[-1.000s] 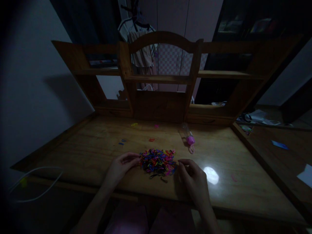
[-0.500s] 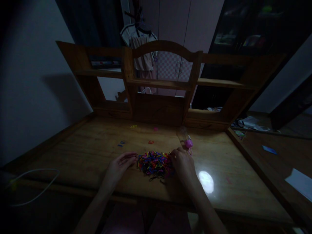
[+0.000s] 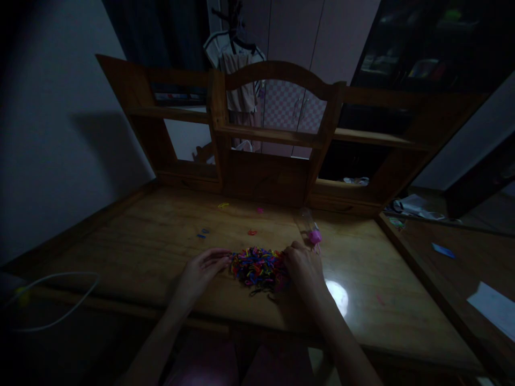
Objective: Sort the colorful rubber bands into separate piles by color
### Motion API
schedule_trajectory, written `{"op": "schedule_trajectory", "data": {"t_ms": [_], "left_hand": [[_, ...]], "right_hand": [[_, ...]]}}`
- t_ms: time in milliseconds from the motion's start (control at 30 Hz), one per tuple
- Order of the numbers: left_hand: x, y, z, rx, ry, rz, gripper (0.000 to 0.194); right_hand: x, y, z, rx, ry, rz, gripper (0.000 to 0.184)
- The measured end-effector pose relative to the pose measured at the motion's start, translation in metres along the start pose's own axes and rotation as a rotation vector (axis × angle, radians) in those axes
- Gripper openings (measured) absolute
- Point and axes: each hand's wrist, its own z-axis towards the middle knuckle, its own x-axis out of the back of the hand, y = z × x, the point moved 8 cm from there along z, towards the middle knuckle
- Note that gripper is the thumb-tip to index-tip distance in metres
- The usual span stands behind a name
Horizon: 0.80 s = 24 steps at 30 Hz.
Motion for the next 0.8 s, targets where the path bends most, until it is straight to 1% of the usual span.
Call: {"op": "schedule_trajectory", "data": {"t_ms": [67, 133, 200, 267, 400, 467, 533, 600, 700, 800], "left_hand": [[0.0, 0.0, 0.0, 0.001, -0.001, -0.002, 0.029], [0.0, 0.001, 0.0, 0.0, -0.003, -0.007, 0.029], [-0.001, 0.002, -0.001, -0.004, -0.006, -0.009, 0.028], [-0.001, 0.002, -0.001, -0.005, -0.007, -0.013, 0.028], [-0.001, 0.001, 0.0, -0.011, -0.009, -0.015, 0.029], [-0.001, 0.0, 0.0, -0.01, -0.004, -0.01, 0.029], [-0.001, -0.001, 0.0, 0.001, -0.004, -0.012, 0.029], [-0.002, -0.001, 0.001, 0.015, -0.008, -0.024, 0.03], [-0.003, 0.001, 0.002, 0.036, -0.019, -0.052, 0.032], [-0.005, 0.004, 0.002, 0.051, -0.023, -0.079, 0.033]], "right_hand": [[0.0, -0.002, 0.001, 0.012, 0.013, -0.009, 0.02], [0.002, 0.0, 0.002, 0.004, 0.059, 0.03, 0.017], [0.004, 0.004, 0.002, -0.005, 0.111, 0.132, 0.013], [0.004, 0.01, 0.003, -0.021, 0.134, 0.281, 0.01], [0.006, 0.024, 0.007, -0.047, 0.099, 0.567, 0.015], [0.009, 0.031, 0.013, -0.051, 0.07, 0.658, 0.017], [0.011, 0.04, 0.025, -0.06, 0.027, 0.71, 0.02], [0.012, 0.05, 0.044, -0.068, -0.007, 0.688, 0.023], [0.014, 0.062, 0.078, -0.085, -0.025, 0.47, 0.021], [0.012, 0.066, 0.11, -0.091, -0.035, 0.341, 0.017]]}}
